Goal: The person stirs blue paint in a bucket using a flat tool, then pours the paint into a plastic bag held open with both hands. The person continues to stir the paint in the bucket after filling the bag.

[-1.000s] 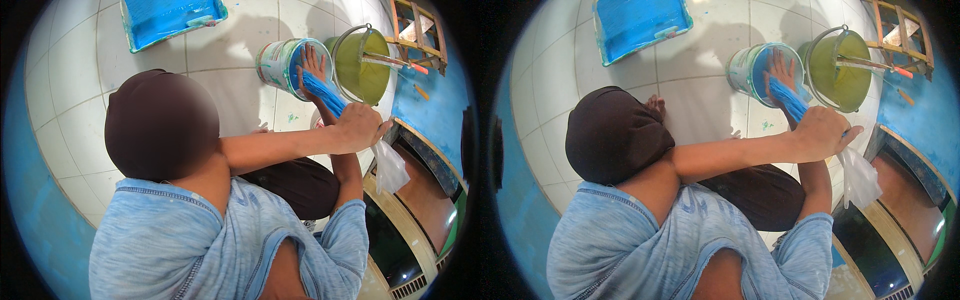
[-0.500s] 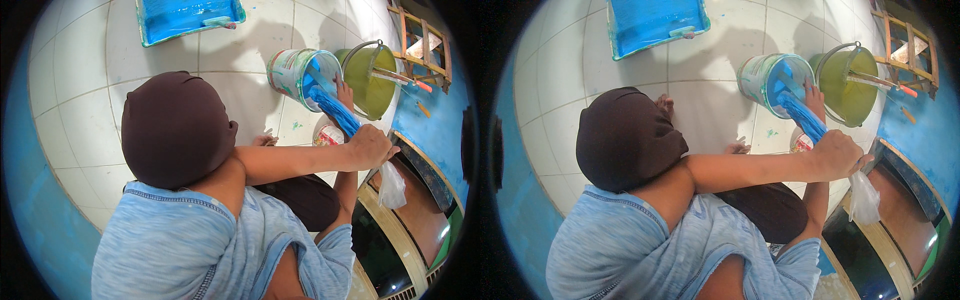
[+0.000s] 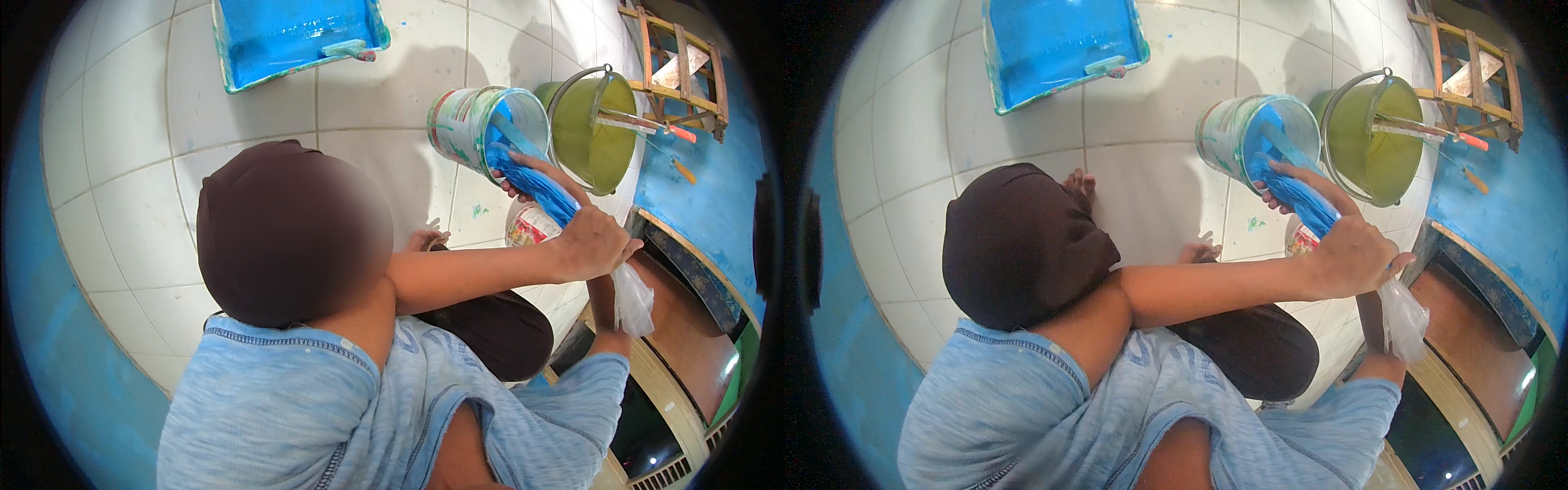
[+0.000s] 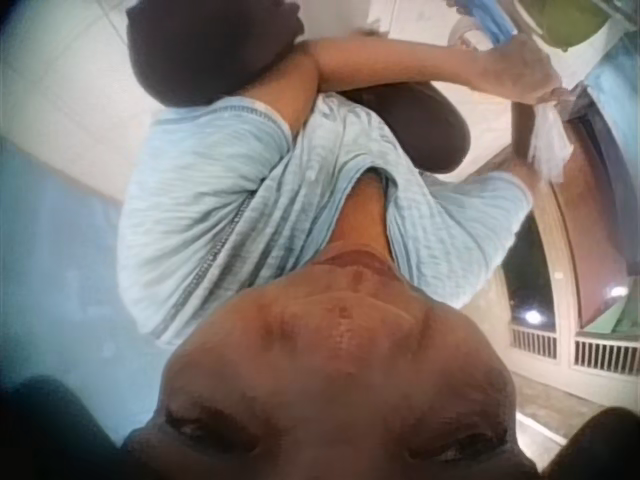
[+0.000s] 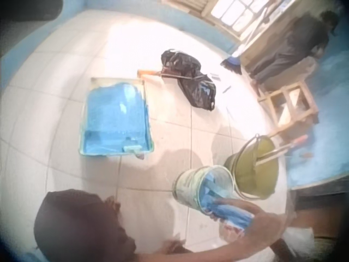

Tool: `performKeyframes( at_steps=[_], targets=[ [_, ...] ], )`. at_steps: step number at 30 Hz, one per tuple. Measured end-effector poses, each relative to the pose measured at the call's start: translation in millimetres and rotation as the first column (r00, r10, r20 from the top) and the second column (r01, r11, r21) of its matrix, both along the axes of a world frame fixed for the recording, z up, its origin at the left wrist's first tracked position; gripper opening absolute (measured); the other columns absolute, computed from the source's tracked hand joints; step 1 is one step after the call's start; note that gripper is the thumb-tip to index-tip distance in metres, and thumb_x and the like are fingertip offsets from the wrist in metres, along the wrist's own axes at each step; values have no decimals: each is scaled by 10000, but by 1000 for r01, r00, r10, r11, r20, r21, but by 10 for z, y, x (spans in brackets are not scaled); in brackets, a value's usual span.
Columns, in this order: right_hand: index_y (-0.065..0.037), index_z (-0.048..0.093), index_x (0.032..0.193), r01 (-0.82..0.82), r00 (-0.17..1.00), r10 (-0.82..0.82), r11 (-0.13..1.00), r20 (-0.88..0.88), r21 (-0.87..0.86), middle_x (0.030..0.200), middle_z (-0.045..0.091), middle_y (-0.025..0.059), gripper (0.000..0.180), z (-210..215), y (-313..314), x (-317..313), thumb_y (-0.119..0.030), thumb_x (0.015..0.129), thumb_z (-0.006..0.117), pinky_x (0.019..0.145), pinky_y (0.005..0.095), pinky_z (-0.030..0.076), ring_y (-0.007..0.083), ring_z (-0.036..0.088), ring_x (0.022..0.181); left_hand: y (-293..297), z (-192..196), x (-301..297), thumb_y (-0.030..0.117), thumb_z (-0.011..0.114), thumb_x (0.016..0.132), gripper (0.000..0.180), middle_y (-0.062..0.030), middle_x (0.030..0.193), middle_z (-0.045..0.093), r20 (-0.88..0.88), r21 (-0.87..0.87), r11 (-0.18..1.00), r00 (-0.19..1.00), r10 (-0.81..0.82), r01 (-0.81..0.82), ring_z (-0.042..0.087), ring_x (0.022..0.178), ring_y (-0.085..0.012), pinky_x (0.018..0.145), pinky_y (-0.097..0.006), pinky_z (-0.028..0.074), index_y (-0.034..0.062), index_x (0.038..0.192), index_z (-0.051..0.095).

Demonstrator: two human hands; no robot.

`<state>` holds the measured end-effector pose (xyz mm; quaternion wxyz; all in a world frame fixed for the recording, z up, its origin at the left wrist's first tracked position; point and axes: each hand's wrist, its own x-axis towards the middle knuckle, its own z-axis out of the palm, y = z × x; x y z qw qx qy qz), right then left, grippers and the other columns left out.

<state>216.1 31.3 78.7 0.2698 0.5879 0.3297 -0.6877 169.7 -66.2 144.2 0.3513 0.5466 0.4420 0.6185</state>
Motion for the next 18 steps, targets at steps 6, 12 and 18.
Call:
performKeyframes(
  at_steps=[6, 12, 18],
  targets=[
    [18, 556, 1118, 214, 976, -213, 976, -43, 25, 875, 596, 32, 278, -54, -93, 27, -172, 918, 520, 586, 167, 446, 66, 556, 726, 25, 105, -151, 365, 487, 962, 539, -218, 560, 600, 63, -64, 996, 996, -63, 67, 633, 541, -364, 550, -446, 500, 7, 597, 657],
    [60, 435, 1201, 469, 870, -482, 874, -100, -129, 808, 480, 25, 344, -345, 60, 226, -56, 878, 457, 562, 194, 418, 99, 456, 645, 104, 158, -239, 361, 497, 956, 519, -214, 556, 593, 146, -66, 997, 989, -32, 42, 628, 556, -369, 583, -447, 506, 2, 620, 664],
    [46, 429, 1166, 490, 860, -505, 856, -69, -163, 791, 454, 23, 305, -263, -4, 94, -89, 894, 462, 572, 229, 416, 108, 440, 648, 130, 176, -260, 345, 509, 947, 505, -222, 564, 593, 165, -57, 997, 985, -49, 59, 625, 550, -366, 587, -448, 505, -3, 616, 664]
  ],
)
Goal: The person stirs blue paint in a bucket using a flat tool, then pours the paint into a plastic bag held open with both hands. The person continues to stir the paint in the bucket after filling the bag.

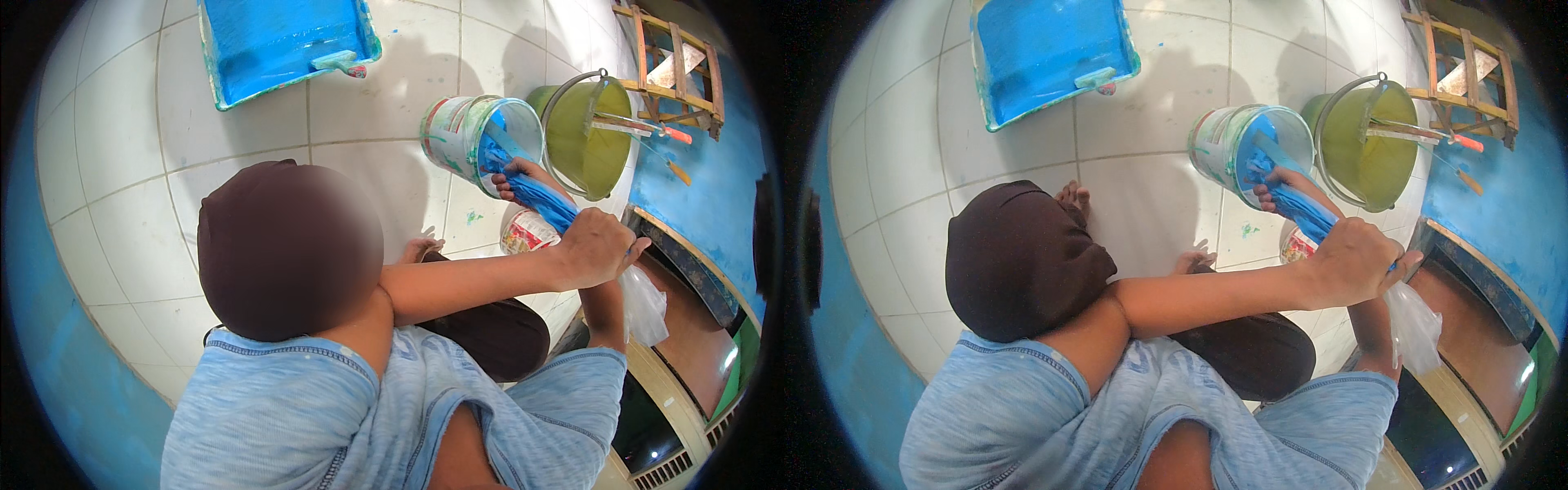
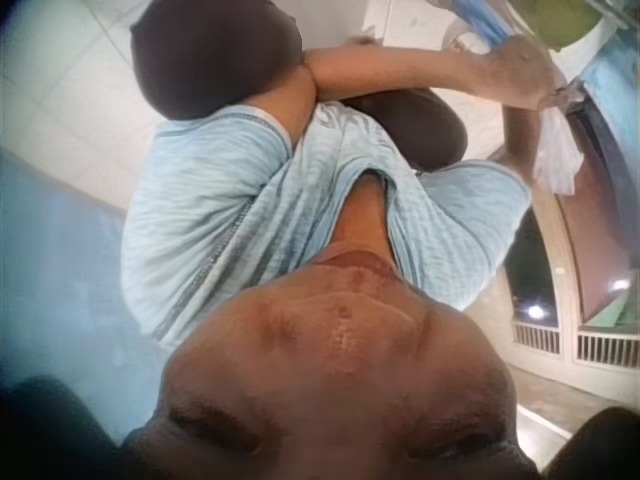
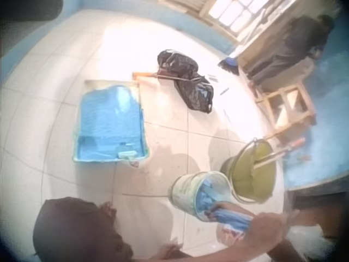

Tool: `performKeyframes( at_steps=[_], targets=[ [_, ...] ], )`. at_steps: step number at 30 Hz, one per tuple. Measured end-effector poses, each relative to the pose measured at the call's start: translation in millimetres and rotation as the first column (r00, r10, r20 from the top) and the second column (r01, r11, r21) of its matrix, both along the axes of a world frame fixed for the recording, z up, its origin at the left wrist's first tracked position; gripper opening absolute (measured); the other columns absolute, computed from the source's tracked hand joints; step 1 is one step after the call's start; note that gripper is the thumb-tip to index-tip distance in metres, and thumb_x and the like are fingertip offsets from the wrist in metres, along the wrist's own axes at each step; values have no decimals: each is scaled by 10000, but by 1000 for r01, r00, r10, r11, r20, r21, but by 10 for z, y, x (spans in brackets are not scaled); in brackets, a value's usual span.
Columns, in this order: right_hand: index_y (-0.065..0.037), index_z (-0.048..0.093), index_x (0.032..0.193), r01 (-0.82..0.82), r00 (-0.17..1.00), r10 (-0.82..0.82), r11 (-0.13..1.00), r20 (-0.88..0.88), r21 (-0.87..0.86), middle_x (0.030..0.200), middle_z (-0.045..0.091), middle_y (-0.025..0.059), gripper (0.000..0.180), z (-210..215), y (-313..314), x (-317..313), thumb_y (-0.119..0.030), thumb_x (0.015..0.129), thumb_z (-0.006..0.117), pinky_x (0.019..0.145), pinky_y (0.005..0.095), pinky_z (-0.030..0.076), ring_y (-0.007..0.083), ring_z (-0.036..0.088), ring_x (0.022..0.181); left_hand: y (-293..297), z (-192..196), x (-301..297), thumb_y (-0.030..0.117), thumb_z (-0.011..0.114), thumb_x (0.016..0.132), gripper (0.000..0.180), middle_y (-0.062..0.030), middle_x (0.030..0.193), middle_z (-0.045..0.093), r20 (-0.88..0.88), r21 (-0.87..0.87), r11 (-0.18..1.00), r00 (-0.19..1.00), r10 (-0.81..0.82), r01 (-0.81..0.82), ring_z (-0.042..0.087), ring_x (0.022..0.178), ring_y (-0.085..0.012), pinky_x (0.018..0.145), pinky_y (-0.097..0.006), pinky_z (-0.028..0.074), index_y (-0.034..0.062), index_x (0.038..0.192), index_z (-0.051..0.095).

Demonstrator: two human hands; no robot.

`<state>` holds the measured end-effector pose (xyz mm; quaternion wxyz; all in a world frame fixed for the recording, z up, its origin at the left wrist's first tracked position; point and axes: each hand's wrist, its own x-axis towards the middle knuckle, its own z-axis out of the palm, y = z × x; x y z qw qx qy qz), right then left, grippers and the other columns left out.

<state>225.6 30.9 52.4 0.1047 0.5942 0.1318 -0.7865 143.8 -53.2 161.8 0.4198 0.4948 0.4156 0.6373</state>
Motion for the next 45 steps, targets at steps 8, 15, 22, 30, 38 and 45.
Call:
performKeyframes(
  at_steps=[8, 15, 22, 30, 38, 45],
  targets=[
    [37, 532, 1067, -132, 989, 128, 990, 75, 57, 710, 423, 17, 244, -169, 58, 229, -123, 892, 476, 531, 266, 394, 114, 439, 605, -10, 7, 25, 333, 497, 950, 514, -234, 560, 591, 0, -36, 998, 999, -46, 46, 623, 550, -380, 595, -456, 507, -6, 601, 662],
    [-53, 518, 867, -390, 879, 255, 871, 402, 300, 662, 411, -14, 124, -184, 50, 90, -169, 886, 480, 486, 237, 371, 94, 397, 547, 52, -106, 40, 331, 483, 954, 520, -233, 563, 594, 27, -55, 997, 998, -60, 61, 622, 553, -393, 606, -463, 508, -6, 601, 663],
    [-83, 490, 816, -220, 951, 182, 967, 251, 132, 645, 427, 5, 173, -250, 61, 169, -246, 874, 492, 457, 267, 372, 120, 412, 519, 37, -82, 103, 333, 492, 948, 520, -231, 581, 604, -15, -61, 995, 997, -74, 73, 630, 567, -378, 626, -453, 510, -5, 589, 657],
    [-124, 461, 776, -390, 892, 298, 887, 340, 247, 616, 395, -25, 195, -257, 68, 206, -298, 863, 463, 477, 273, 343, 114, 384, 516, 11, -76, 128, 333, 505, 939, 515, -231, 581, 609, 3, -56, 997, 999, -46, 46, 630, 565, -380, 615, -455, 505, -11, 587, 655],
    [-106, 517, 791, -452, 867, 353, 853, 351, 259, 593, 433, -13, 228, -215, 43, 97, -308, 877, 455, 441, 281, 341, 117, 417, 486, 21, -101, 127, 331, 513, 933, 500, -221, 580, 613, -17, -74, 995, 998, -61, 60, 627, 557, -377, 616, -460, 503, -1, 588, 658],
    [-106, 514, 810, -284, 937, 224, 934, 268, 214, 609, 435, -18, 222, -249, 45, 173, -302, 911, 486, 456, 262, 351, 106, 427, 502, -10, -79, 141, 343, 530, 924, 498, -230, 589, 612, 15, -58, 997, 999, -46, 47, 629, 574, -379, 613, -452, 500, -1, 586, 656]
  ],
)
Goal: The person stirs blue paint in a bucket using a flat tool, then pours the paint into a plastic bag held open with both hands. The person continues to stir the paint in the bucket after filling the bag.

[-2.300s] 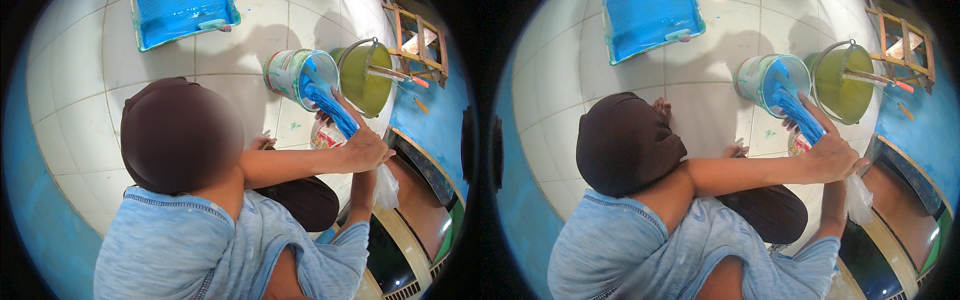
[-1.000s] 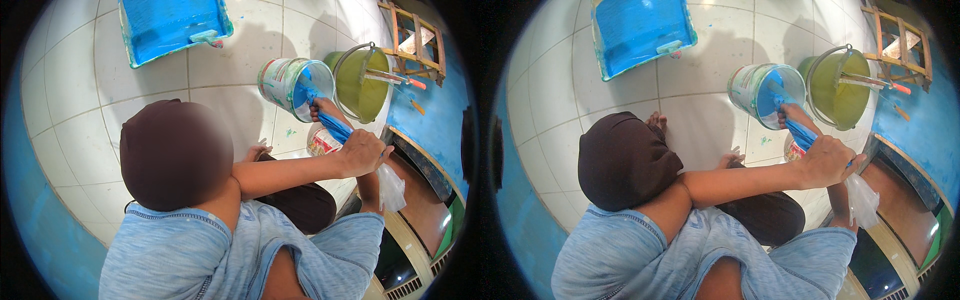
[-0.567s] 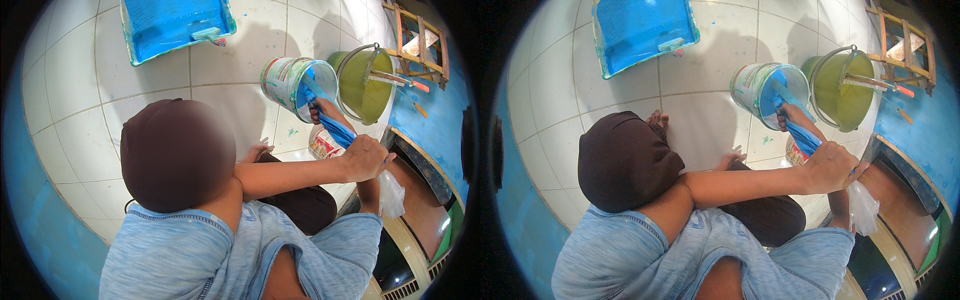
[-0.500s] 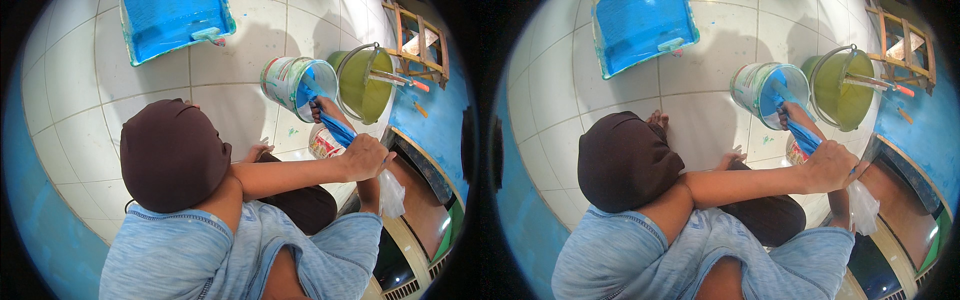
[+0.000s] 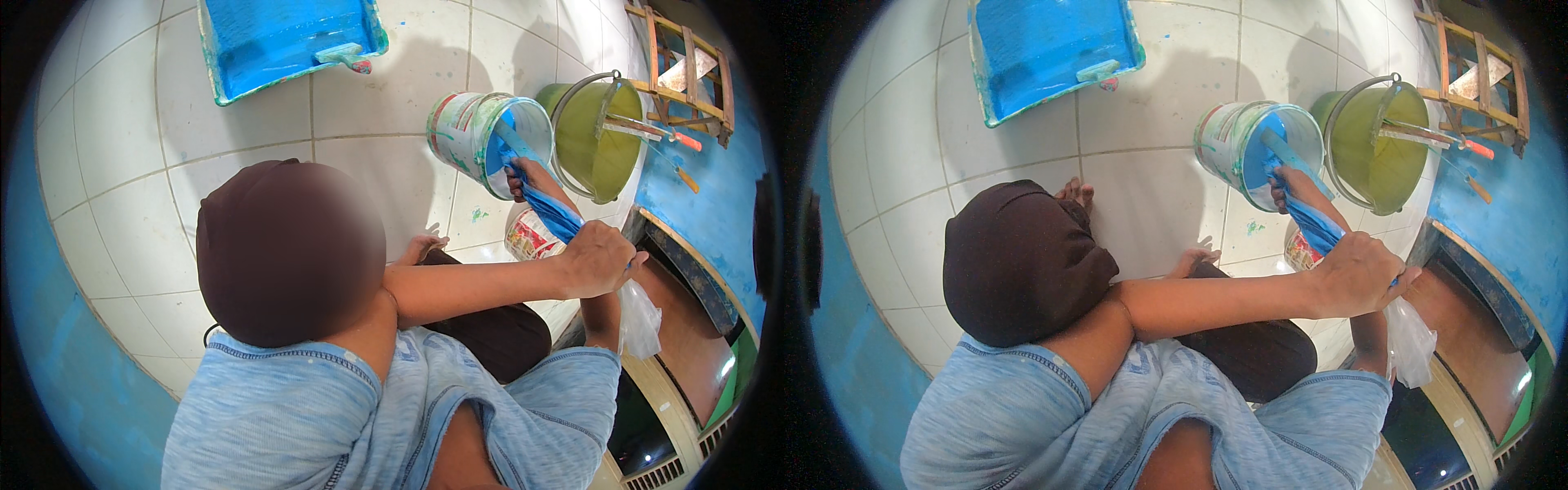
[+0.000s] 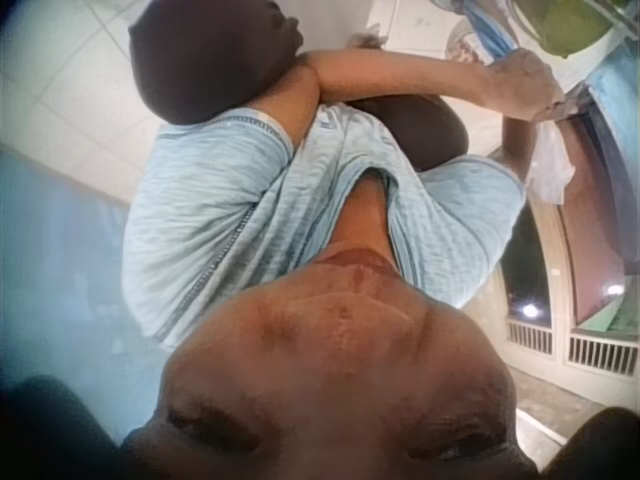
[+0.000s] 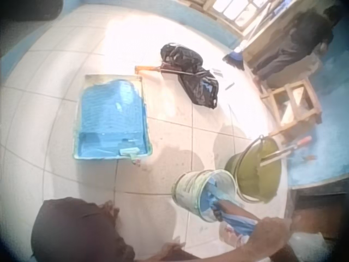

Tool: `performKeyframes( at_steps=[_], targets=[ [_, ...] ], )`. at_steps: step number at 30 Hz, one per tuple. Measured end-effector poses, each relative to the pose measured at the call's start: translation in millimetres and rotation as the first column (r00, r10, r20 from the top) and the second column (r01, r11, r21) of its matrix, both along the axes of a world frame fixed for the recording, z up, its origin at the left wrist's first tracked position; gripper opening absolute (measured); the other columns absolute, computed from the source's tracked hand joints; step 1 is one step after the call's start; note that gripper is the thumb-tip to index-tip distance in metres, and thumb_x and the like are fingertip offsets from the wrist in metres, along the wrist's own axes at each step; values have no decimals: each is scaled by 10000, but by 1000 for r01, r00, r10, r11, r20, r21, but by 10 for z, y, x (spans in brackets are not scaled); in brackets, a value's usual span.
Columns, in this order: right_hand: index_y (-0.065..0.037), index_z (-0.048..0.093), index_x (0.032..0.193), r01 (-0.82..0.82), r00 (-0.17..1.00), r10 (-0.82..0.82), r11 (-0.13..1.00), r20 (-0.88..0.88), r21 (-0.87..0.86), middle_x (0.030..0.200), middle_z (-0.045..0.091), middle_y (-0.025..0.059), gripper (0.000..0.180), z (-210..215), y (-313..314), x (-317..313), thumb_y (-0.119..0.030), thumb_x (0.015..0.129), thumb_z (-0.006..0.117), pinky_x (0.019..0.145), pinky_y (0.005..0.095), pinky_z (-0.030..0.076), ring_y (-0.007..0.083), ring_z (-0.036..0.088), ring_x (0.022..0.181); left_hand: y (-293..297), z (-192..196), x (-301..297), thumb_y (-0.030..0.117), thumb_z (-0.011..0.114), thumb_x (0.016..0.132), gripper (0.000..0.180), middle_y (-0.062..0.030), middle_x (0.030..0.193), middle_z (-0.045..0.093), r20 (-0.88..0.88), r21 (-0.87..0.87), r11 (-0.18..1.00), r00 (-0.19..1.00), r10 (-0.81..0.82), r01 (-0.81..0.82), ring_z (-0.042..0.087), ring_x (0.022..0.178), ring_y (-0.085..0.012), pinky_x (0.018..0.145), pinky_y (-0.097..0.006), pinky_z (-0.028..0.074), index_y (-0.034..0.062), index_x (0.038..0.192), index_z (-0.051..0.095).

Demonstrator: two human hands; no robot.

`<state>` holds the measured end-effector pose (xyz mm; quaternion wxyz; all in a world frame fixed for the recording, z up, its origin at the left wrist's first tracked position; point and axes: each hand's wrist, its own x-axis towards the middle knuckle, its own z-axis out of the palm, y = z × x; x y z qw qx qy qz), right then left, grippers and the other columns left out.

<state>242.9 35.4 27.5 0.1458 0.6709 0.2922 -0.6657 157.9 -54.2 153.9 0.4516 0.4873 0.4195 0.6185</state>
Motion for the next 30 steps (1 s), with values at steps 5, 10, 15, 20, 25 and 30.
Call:
performKeyframes(
  at_steps=[5, 10, 15, 20, 25, 30],
  targets=[
    [-99, 489, 802, -203, 978, 208, 959, -4, 199, 640, 428, -24, 229, 85, -59, -60, -272, 949, 456, 492, 246, 355, 101, 426, 535, 6, -6, 4, 343, 528, 926, 498, -231, 600, 616, -32, -5, 1000, 999, -1, 1, 629, 580, -376, 614, -455, 496, -5, 594, 657],
    [-71, 524, 810, -183, 982, 189, 954, -3, 239, 659, 475, 9, 236, 135, -89, -80, -259, 942, 470, 487, 258, 397, 121, 468, 539, -2, -1, 9, 346, 514, 932, 512, -232, 601, 617, -13, 0, 1000, 1000, 4, -4, 632, 584, -377, 618, -456, 501, -11, 592, 654],
    [-67, 513, 816, -234, 972, 220, 936, 83, 264, 628, 438, -9, 233, 73, -86, -73, -263, 924, 447, 487, 263, 349, 114, 419, 527, 9, -21, 9, 345, 506, 934, 516, -233, 599, 616, -27, -15, 1000, 1000, -17, 16, 634, 588, -376, 618, -455, 504, -12, 592, 654],
    [-57, 552, 856, -122, 990, 104, 971, 95, 206, 621, 423, -13, 279, 105, -19, -67, -302, 909, 427, 496, 271, 339, 127, 402, 524, 4, 24, -23, 345, 507, 933, 514, -231, 592, 614, -19, 5, 1000, 1000, -17, 17, 630, 574, -380, 604, -458, 501, -9, 591, 655],
    [-26, 565, 928, 154, 969, -151, 988, -193, 0, 622, 415, -27, 373, 60, -4, 7, -322, 945, 339, 500, 265, 335, 118, 392, 528, 33, 0, -31, 348, 512, 931, 508, -220, 581, 610, -14, -9, 1000, 1000, 4, -4, 628, 571, -374, 610, -461, 497, -1, 591, 654],
    [-30, 555, 934, 176, 967, -170, 984, -190, 17, 646, 426, -20, 294, -66, -36, 143, -290, 982, 425, 530, 261, 361, 119, 425, 567, 17, -49, 53, 354, 521, 926, 507, -219, 578, 607, -27, -3, 999, 999, 34, -34, 623, 561, -377, 596, -457, 491, 2, 584, 649]
  ],
)
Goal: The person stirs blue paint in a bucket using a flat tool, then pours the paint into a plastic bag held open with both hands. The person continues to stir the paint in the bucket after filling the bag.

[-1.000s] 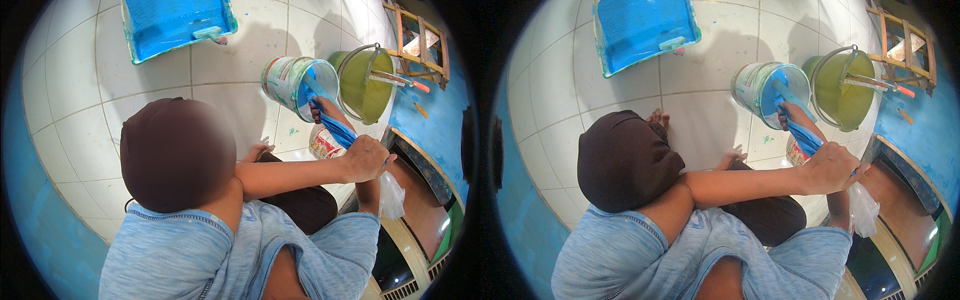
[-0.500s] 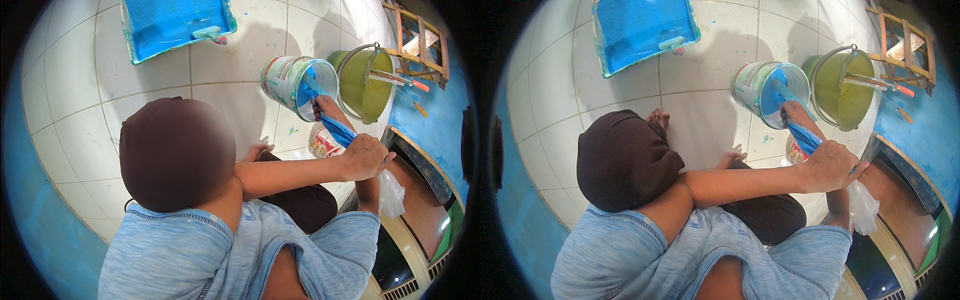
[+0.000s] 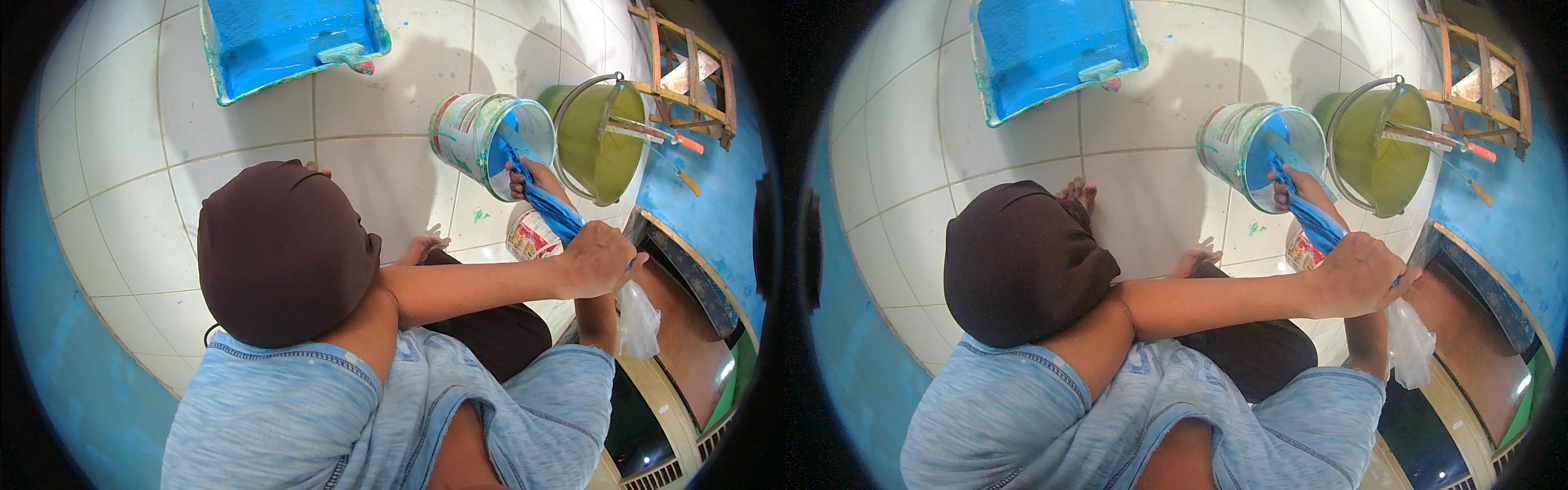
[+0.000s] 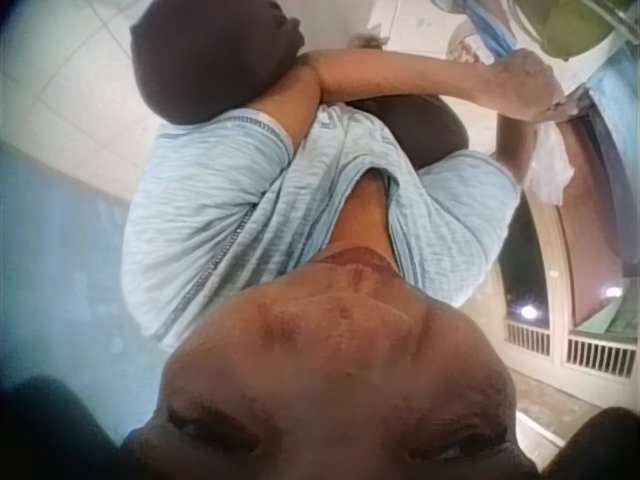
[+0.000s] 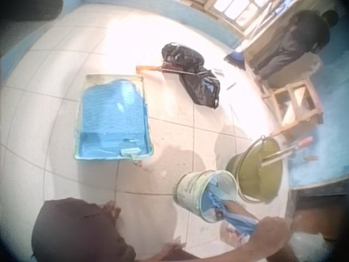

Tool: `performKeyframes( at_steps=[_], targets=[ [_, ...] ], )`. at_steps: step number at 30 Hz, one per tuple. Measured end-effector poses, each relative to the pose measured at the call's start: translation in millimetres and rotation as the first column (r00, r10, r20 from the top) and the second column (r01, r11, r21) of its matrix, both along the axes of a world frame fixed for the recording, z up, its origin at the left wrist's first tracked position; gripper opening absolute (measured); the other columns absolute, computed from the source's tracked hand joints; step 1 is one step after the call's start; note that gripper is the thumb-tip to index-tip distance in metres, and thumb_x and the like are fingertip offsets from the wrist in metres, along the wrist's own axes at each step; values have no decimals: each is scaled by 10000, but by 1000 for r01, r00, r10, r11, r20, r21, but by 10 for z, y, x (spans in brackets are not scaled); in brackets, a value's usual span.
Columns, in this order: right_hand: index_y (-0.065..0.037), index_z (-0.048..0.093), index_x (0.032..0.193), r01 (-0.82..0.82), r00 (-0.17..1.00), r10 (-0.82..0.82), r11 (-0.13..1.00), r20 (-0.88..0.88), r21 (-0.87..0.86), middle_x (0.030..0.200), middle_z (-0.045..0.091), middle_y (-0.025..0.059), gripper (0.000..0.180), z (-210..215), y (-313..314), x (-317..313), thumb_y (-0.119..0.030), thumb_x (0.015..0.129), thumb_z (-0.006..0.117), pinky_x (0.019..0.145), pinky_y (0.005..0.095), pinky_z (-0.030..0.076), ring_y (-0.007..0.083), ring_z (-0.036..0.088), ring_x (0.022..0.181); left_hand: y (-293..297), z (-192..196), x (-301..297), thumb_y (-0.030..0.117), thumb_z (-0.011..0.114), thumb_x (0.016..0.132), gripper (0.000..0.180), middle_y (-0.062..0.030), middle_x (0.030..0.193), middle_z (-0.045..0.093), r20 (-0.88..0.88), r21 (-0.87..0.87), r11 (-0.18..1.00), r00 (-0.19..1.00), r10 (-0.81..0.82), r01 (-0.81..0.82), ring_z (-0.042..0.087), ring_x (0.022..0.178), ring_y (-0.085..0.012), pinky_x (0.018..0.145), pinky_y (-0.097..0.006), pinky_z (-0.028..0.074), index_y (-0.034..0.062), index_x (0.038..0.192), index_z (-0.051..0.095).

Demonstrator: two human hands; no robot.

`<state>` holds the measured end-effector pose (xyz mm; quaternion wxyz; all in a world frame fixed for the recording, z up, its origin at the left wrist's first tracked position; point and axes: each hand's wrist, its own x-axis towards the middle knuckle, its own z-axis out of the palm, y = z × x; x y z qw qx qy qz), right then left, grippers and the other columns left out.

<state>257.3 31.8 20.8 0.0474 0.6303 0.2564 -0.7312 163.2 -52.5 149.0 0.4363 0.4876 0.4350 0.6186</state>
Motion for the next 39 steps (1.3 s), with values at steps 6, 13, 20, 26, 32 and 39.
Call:
performKeyframes(
  at_steps=[6, 13, 20, 26, 32, 39],
  targets=[
    [-51, 533, 880, -151, 988, 142, 967, 57, 204, 669, 444, 3, 244, -15, 59, -90, -279, 963, 546, 541, 265, 390, 119, 450, 581, 58, 5, -61, 354, 521, 927, 517, -218, 560, 596, -1, -18, 999, 1000, 28, -28, 616, 552, -375, 596, -459, 484, 5, 563, 631],
    [-51, 554, 822, -234, 967, 189, 925, 170, 299, 654, 480, 9, 257, 54, 4, -103, -275, 944, 577, 519, 252, 392, 106, 462, 558, 13, -32, 27, 344, 511, 933, 516, -213, 557, 595, -1, 6, 1000, 1000, 19, -19, 612, 546, -373, 593, -461, 480, 6, 561, 628],
    [-71, 537, 768, -374, 922, 302, 858, 244, 351, 600, 455, -5, 254, 13, 82, -306, -252, 942, 577, 494, 246, 358, 104, 432, 491, 100, -65, -67, 350, 499, 935, 513, -217, 583, 608, -29, -29, 999, 999, 41, -42, 622, 569, -368, 599, -457, 487, 3, 585, 645],
    [-36, 591, 818, -385, 910, 287, 852, 298, 355, 633, 486, 7, 242, 19, -9, -127, -245, 940, 575, 475, 253, 373, 102, 462, 522, 22, -34, -19, 344, 509, 925, 494, -217, 582, 610, -17, -18, 999, 999, -29, 29, 630, 570, -363, 607, -457, 498, 0, 604, 659],
    [-5, 571, 936, -292, 937, 251, 944, 243, 152, 668, 491, 9, 308, -75, 73, -128, -307, 978, 529, 490, 248, 379, 104, 476, 559, 103, -105, -61, 345, 513, 923, 473, -215, 591, 615, -69, -47, 999, 998, -8, 5, 637, 590, -374, 614, -451, 503, 17, 620, 670],
    [2, 583, 1015, -248, 968, 225, 919, 108, 306, 757, 596, 60, 326, -272, 88, 93, -316, 977, 523, 531, 270, 447, 142, 565, 629, 348, -342, -306, 341, 504, 940, 480, -231, 577, 585, -40, -125, 986, 994, 102, -106, 609, 587, -406, 609, -481, 479, 3, 635, 657]
  ],
)
